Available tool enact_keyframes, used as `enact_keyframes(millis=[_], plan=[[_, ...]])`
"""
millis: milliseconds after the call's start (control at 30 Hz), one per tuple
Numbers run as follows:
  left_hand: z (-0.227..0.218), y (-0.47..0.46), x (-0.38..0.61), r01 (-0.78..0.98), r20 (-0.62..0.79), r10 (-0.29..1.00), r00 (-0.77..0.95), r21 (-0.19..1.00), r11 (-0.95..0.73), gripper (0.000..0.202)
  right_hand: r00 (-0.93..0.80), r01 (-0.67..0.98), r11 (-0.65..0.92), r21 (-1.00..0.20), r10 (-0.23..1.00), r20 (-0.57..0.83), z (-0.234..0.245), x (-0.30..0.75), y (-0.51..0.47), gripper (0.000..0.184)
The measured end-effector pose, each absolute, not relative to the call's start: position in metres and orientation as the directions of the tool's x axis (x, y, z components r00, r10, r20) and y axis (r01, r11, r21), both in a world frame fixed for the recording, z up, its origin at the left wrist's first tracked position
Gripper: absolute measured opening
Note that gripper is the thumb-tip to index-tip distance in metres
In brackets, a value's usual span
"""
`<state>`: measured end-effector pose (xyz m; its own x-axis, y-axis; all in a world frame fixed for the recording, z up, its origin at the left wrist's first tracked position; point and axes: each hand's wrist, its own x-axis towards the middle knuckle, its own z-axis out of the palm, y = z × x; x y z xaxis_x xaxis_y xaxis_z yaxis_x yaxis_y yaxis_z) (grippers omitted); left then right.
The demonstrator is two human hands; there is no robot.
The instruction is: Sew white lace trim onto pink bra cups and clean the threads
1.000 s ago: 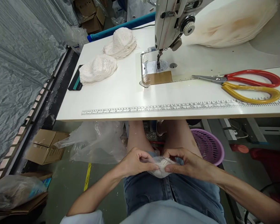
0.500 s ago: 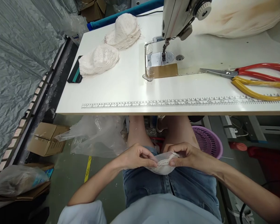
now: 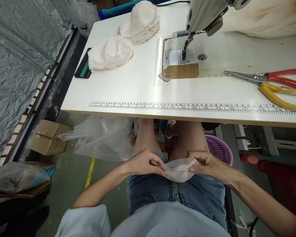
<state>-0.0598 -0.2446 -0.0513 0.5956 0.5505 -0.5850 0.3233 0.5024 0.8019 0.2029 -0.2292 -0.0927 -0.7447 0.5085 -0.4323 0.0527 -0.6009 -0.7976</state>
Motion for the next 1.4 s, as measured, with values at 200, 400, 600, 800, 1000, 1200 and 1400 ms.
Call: enact_keyframes(millis=[200, 400, 600, 800, 1000, 1200, 1400], plan=[[-0.050, -0.242, -0.061, 0.235, -0.568, 0.504, 0.650, 0.781, 0.578, 0.023, -0.724, 0.034, -0.629, -0.776, 0.520, -0.454, -0.100, 0.208, -0.231, 0.028], [-0.052, -0.242, -0.062, 0.214, -0.517, 0.526, 0.676, 0.820, 0.531, 0.023, -0.720, 0.006, -0.653, -0.757, 0.522, -0.457, -0.098, 0.199, -0.232, 0.030], [-0.053, -0.242, -0.051, 0.216, -0.553, 0.558, 0.618, 0.803, 0.555, 0.029, -0.727, -0.023, -0.660, -0.751, 0.527, -0.440, -0.093, 0.194, -0.233, 0.025], [-0.054, -0.240, -0.052, 0.189, -0.521, 0.542, 0.659, 0.813, 0.550, 0.024, -0.731, -0.023, -0.688, -0.726, 0.507, -0.457, -0.091, 0.195, -0.232, 0.024], [-0.047, -0.238, -0.050, 0.248, -0.507, 0.578, 0.639, 0.848, 0.469, 0.034, -0.737, -0.054, -0.682, -0.729, 0.520, -0.432, -0.088, 0.193, -0.232, 0.019], [-0.044, -0.238, -0.041, 0.226, -0.551, 0.595, 0.585, 0.816, 0.532, 0.025, -0.753, -0.052, -0.644, -0.763, 0.527, -0.394, -0.086, 0.195, -0.231, 0.013], [-0.043, -0.234, -0.046, 0.267, -0.549, 0.559, 0.621, 0.819, 0.508, 0.025, -0.795, -0.006, -0.581, -0.814, 0.496, -0.349, -0.073, 0.188, -0.228, 0.019]])
